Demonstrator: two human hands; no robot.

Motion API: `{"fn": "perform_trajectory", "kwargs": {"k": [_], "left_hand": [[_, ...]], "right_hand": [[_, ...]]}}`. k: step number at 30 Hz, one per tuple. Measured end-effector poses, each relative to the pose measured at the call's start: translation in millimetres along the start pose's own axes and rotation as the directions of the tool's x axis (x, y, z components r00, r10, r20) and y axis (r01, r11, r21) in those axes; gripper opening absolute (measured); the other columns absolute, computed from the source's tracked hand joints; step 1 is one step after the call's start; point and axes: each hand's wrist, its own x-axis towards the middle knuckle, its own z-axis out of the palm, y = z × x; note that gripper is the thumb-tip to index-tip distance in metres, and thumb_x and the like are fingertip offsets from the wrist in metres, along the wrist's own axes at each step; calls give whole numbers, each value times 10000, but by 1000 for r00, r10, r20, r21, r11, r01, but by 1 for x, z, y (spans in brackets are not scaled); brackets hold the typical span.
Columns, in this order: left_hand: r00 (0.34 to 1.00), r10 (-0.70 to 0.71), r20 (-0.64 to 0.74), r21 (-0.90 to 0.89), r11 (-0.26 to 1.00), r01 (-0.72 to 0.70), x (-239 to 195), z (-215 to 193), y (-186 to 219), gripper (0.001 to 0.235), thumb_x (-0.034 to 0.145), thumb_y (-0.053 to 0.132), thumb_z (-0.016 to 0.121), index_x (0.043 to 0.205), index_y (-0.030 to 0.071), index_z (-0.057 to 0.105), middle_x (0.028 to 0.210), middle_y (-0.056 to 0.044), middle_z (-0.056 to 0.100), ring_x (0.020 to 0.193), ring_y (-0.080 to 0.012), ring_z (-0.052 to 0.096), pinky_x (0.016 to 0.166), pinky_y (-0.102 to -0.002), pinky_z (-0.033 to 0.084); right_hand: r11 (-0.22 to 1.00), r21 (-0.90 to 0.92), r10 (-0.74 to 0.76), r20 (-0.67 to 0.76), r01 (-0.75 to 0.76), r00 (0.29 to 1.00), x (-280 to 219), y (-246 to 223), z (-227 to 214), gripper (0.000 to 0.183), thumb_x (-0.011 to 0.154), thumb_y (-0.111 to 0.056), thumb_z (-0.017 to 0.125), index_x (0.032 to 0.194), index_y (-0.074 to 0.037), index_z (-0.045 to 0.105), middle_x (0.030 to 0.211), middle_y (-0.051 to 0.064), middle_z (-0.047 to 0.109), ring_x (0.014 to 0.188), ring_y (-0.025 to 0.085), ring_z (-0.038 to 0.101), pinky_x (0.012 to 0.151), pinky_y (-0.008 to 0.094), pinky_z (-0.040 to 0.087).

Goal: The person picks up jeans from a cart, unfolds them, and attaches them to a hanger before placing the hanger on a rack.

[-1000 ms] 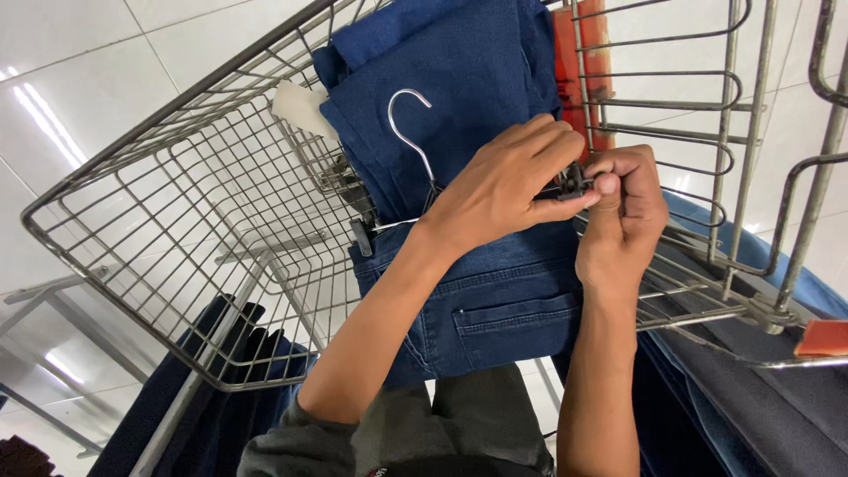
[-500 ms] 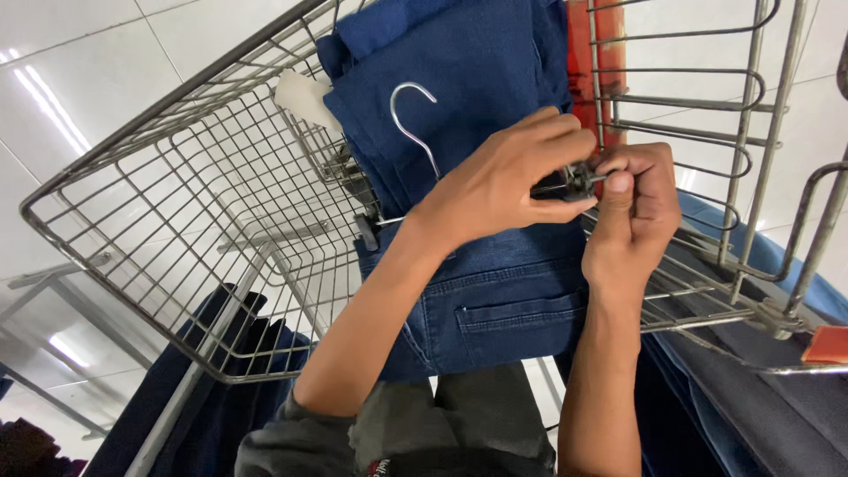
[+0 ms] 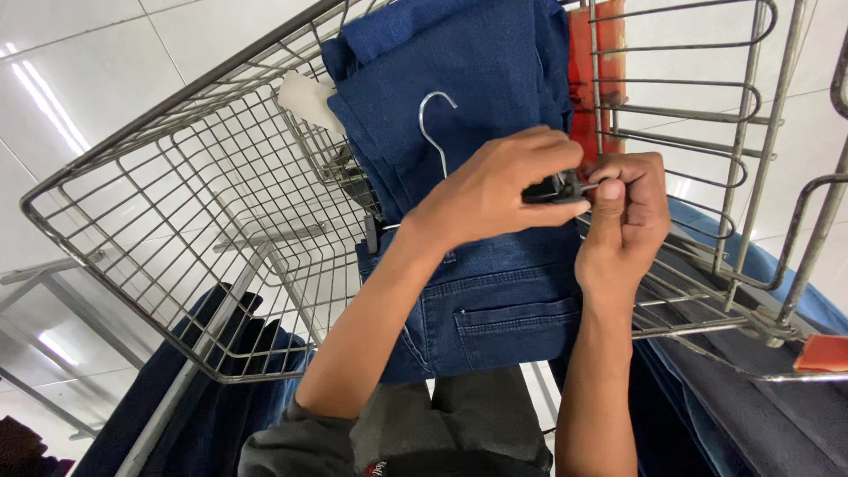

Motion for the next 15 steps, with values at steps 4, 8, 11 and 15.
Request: {"fn": "perform_trajectory", "kwargs": {"k": [4,8,11,15], "left_hand": [[998,-55,22,-227,972,59,3,-6,-1,139,1022,261,635,994,125,628,799,-18,533,784,-173,544,692,-369,489],[995,-96,18,4,995,96,7,-5,19,223,1031,301,601,1114,94,610,930,-125,631,825,-343,658,696,-478,542],[982,-186,-22,153,970,187,3,-1,29,283,1048,327,551,1169,72,562,989,-198,642,830,-462,683,665,-557,542],[942,-320,-96,48,944,326,-6,0,24,326,1080,350,486,1240,68,524,996,-225,648,902,-512,698,685,-566,557]], "right_hand": [[1000,7,-27,5,27,1000,0,7,-1,371,1148,-282,471,948,27,520,940,167,501,905,298,548,917,405,435],[999,-9,40,10,-40,999,-1,4,-3,336,1162,-262,435,1009,22,529,953,138,503,940,248,542,917,389,435],[995,-30,100,47,-99,994,1,2,-5,329,1178,-251,402,1050,24,531,924,128,497,976,205,493,900,381,422],[970,-106,234,143,-221,962,-3,-12,-1,260,1159,-107,386,1131,104,535,914,260,550,973,293,465,849,485,420]]}}
